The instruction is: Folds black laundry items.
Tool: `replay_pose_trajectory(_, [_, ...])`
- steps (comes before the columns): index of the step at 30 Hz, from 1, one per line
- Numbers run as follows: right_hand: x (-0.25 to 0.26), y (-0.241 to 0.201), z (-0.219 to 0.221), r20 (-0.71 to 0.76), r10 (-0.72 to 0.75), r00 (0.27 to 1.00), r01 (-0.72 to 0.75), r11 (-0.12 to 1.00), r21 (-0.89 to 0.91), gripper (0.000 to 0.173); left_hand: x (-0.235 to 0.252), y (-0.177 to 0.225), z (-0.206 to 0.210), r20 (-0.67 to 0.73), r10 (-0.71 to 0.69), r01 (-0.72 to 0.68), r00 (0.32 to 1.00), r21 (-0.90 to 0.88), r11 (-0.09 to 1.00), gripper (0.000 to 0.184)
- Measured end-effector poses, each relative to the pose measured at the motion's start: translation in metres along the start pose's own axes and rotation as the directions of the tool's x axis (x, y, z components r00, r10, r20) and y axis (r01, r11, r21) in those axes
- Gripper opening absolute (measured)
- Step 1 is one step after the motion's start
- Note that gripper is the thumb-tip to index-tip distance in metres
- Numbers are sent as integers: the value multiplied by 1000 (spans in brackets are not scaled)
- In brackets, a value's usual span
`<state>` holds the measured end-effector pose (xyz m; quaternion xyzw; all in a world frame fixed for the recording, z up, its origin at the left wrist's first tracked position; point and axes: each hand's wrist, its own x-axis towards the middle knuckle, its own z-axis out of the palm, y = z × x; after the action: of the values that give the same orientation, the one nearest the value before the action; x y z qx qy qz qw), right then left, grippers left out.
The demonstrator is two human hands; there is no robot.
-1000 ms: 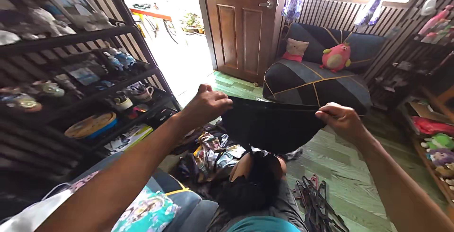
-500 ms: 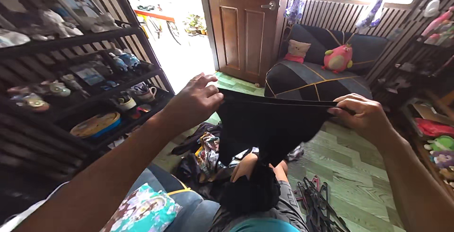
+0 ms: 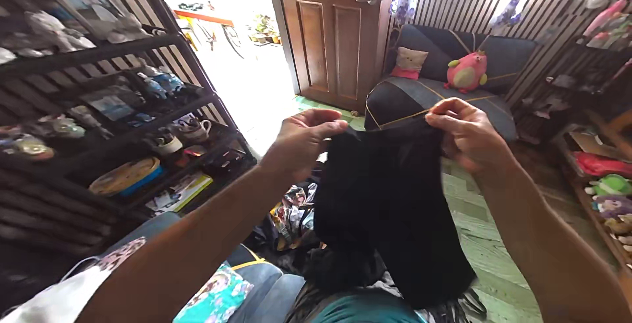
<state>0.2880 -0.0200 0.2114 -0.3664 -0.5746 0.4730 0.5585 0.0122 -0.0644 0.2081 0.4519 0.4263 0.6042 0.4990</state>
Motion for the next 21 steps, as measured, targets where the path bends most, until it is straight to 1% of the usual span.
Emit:
replay_pose_trajectory(2, [-13, -10, 29, 145, -98, 985, 113, 988, -102, 11, -9, 2, 30, 76, 21, -19, 997, -36, 999, 11])
replay_pose_trajectory(3, [-18, -13, 42, 199, -153, 968, 183, 973, -140, 9, -11, 2, 41, 119, 37, -27, 992, -85, 996, 7])
replay_pose_trajectory(4, [-20, -17, 53, 229, -214, 950, 257, 950, -177, 8, -11, 1, 49, 160, 49, -25, 986, -151, 988, 8])
replay_pose_trajectory(5, [-21, -18, 60, 234, -283, 930, 336, 914, -228, 13, -11, 2, 54, 185, 46, -8, 982, -204, 979, 16])
replay_pose_trajectory(6, [-21, -19, 64, 239, -337, 911, 398, 871, -288, 22, -11, 4, 57, 191, 33, 15, 981, -246, 969, 25])
replay_pose_trajectory(7, [-22, -21, 65, 248, -371, 895, 439, 828, -348, 30, -12, 6, 58, 190, 21, 34, 982, -283, 958, 30])
replay_pose_trajectory(8, [-24, -24, 64, 268, -387, 882, 467, 791, -395, 34, -13, 8, 58, 186, 20, 43, 982, -328, 944, 32])
replay_pose_trajectory(9, [-27, -27, 64, 297, -396, 869, 492, 753, -436, 34, -14, 9, 56, 203, 44, 33, 978, -360, 933, 31])
replay_pose_trajectory(10, [-27, -29, 62, 328, -408, 852, 522, 711, -472, 30, -15, 7, 53, 235, 101, -11, 967, -359, 933, 29])
replay_pose_trajectory(11, [-26, -29, 60, 358, -428, 830, 557, 674, -485, 24, -15, 4, 52, 256, 189, -101, 948, -321, 942, 26])
replay_pose_trajectory(12, [-22, -28, 57, 388, -445, 807, 590, 646, -485, 19, -13, -1, 51, 265, 324, -270, 908, -222, 937, 24])
replay_pose_trajectory(13, [-18, -29, 53, 408, -452, 793, 607, 636, -477, 17, -9, -6, 48, 294, 501, -510, 814, -50, 858, 31])
replay_pose_trajectory(14, [-14, -31, 49, 424, -438, 793, 606, 644, -467, 17, -2, -9, 42, 387, 628, -724, 675, 185, 664, 48])
replay_pose_trajectory(15, [-11, -35, 44, 443, -419, 792, 600, 668, -441, 18, 8, -8, 36, 484, 654, -814, 581, 355, 460, 67])
replay_pose_trajectory(16, [-8, -39, 40, 462, -413, 785, 600, 692, -401, 19, 18, -7, 31, 564, 611, -829, 555, 434, 353, 79])
replay_pose_trajectory(17, [-5, -44, 36, 474, -405, 782, 592, 722, -359, 20, 28, -5, 26, 621, 534, -818, 574, 470, 332, 77])
replay_pose_trajectory(18, [-3, -49, 32, 471, -396, 788, 578, 740, -345, 20, 37, 1, 22, 662, 439, -794, 607, 490, 359, 60])
replay_pose_trajectory(19, [0, -53, 27, 463, -399, 792, 574, 744, -341, 21, 44, 11, 18, 701, 320, -756, 638, 492, 432, 40])
replay_pose_trajectory(20, [3, -56, 22, 452, -407, 793, 575, 747, -335, 22, 50, 23, 14, 721, 235, -718, 652, 488, 496, 25])
replay_pose_trajectory(21, [6, -59, 16, 446, -411, 795, 572, 753, -327, 24, 53, 36, 10, 728, 199, -694, 656, 478, 538, 21])
